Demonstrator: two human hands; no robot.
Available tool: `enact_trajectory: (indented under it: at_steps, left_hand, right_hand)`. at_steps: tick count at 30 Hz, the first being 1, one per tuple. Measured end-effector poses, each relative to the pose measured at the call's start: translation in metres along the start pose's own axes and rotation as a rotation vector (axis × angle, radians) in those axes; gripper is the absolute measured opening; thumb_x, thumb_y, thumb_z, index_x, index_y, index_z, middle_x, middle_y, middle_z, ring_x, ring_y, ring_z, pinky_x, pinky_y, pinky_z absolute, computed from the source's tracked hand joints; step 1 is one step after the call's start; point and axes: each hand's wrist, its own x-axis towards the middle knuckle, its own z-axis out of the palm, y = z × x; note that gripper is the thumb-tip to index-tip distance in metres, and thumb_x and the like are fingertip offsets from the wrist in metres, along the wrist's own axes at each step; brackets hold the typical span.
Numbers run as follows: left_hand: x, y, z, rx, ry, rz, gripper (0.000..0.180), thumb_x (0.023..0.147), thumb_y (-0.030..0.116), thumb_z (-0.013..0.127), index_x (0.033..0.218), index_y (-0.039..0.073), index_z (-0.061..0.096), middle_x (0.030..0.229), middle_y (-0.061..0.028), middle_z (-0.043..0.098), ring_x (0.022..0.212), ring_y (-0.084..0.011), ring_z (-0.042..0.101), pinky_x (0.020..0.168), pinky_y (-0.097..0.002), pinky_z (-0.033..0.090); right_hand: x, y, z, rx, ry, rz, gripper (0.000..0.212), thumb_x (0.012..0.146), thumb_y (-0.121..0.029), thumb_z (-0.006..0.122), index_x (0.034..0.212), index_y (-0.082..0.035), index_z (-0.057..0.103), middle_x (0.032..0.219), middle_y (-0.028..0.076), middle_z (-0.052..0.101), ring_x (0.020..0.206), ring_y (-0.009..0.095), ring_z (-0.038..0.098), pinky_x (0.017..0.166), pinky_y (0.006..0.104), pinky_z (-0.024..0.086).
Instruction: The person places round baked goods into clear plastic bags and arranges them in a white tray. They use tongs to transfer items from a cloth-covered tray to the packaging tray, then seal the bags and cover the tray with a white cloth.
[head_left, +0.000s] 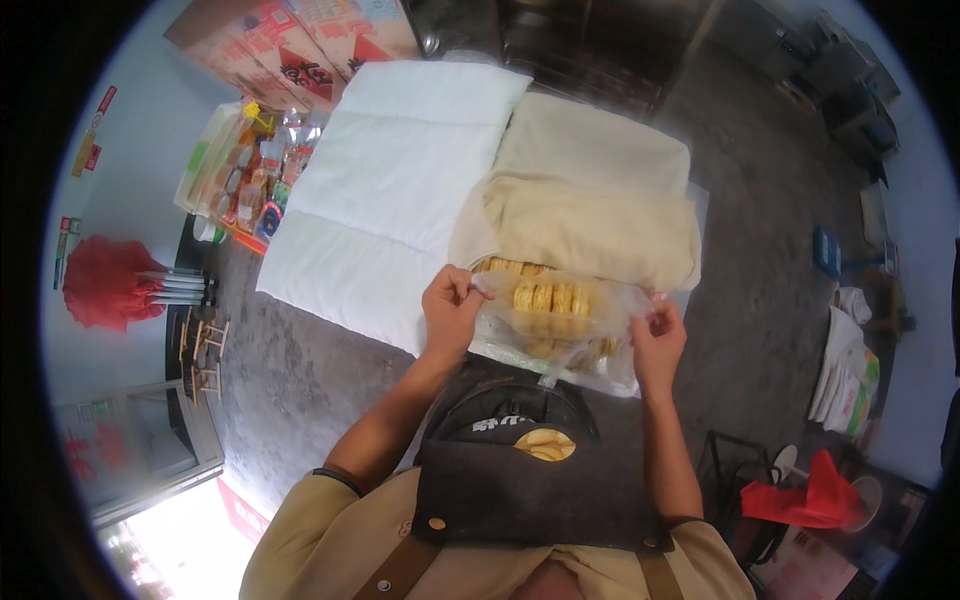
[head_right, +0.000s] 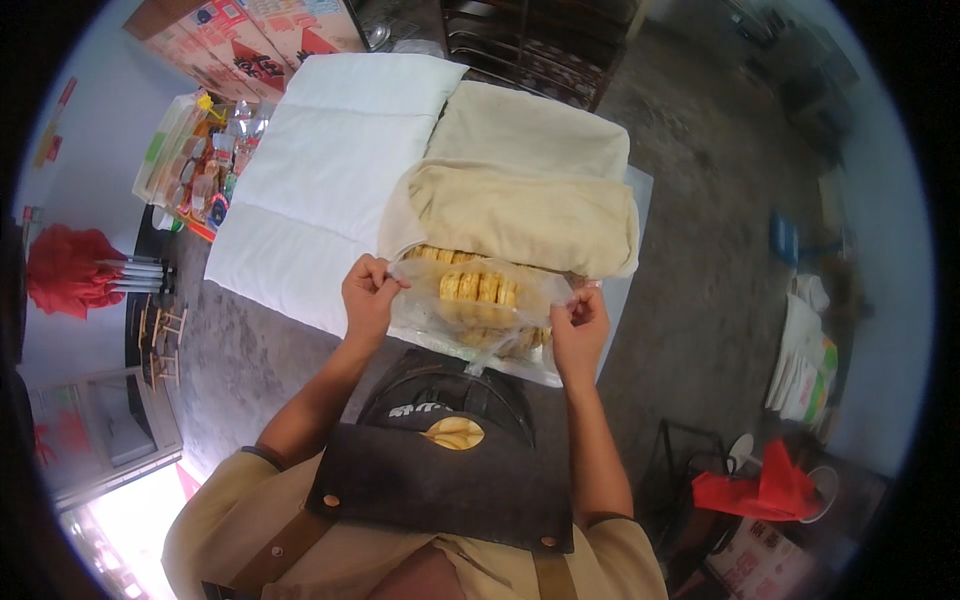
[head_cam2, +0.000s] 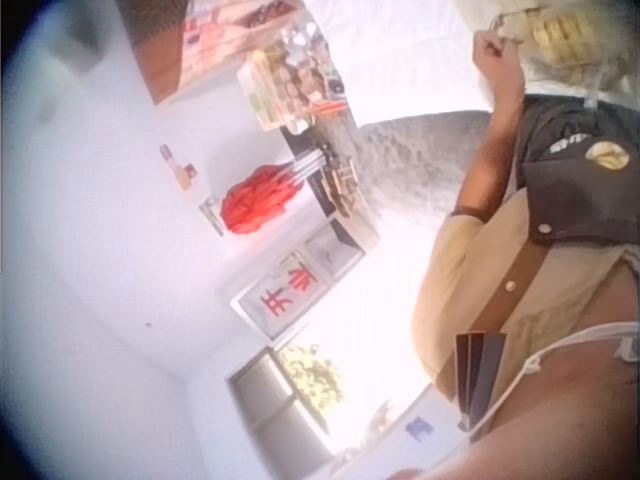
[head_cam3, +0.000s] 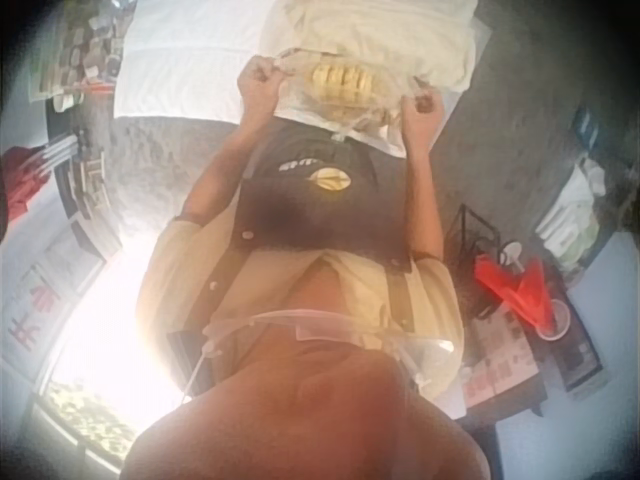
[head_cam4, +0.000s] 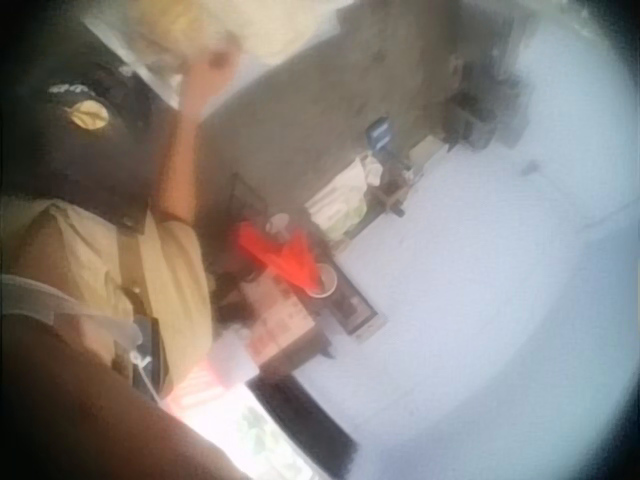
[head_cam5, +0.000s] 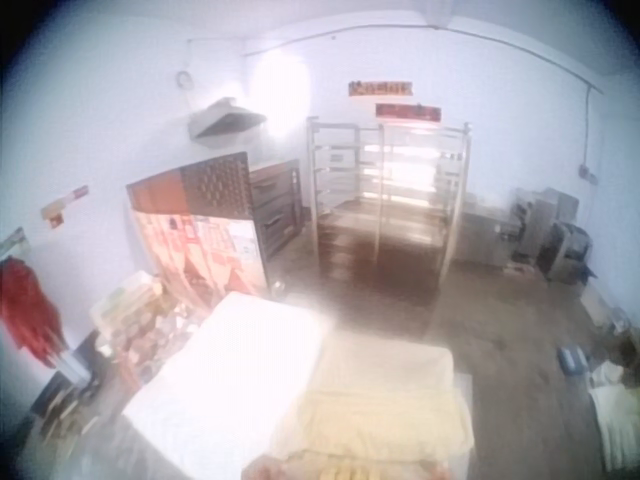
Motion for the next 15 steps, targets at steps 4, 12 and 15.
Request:
enact_trajectory:
  at_steps: [4,12,15]
  left_hand:
    - [-0.007,0.03,-0.001,-0.079,-0.092,-0.02,0.025,0.086,-0.015,0.057,0.09,0.008,0.048,0.094,-0.0071,0.063,0.084,-0.0171,0.065,0.084,-0.0318,0.055]
    - [-0.019,0.076,-0.002,-0.197,-0.219,-0.021,0.026,0.091,0.003,0.063,0.116,0.003,0.056,0.107,-0.0086,0.064,0.101,-0.0183,0.062,0.099,-0.0367,0.049]
    - [-0.017,0.082,-0.019,-0.193,-0.174,0.056,0.029,0.093,0.006,0.064,0.121,0.002,0.057,0.112,-0.0092,0.063,0.101,-0.0189,0.062,0.101,-0.0364,0.049]
  right_hand:
    - [-0.005,-0.017,0.008,-0.072,-0.004,-0.116,0.017,0.093,0.003,0.066,0.09,-0.007,0.052,0.085,-0.001,0.057,0.075,0.005,0.054,0.069,0.0222,0.044]
    - [-0.03,-0.077,0.04,0.244,-0.261,-0.002,0.016,0.097,0.0,0.068,0.092,-0.007,0.054,0.084,0.002,0.063,0.068,0.008,0.062,0.059,0.023,0.051]
    - [-0.036,-0.086,0.068,0.303,-0.397,-0.001,0.017,0.097,-0.001,0.07,0.092,-0.006,0.055,0.083,0.002,0.062,0.071,0.009,0.064,0.062,0.0246,0.053]
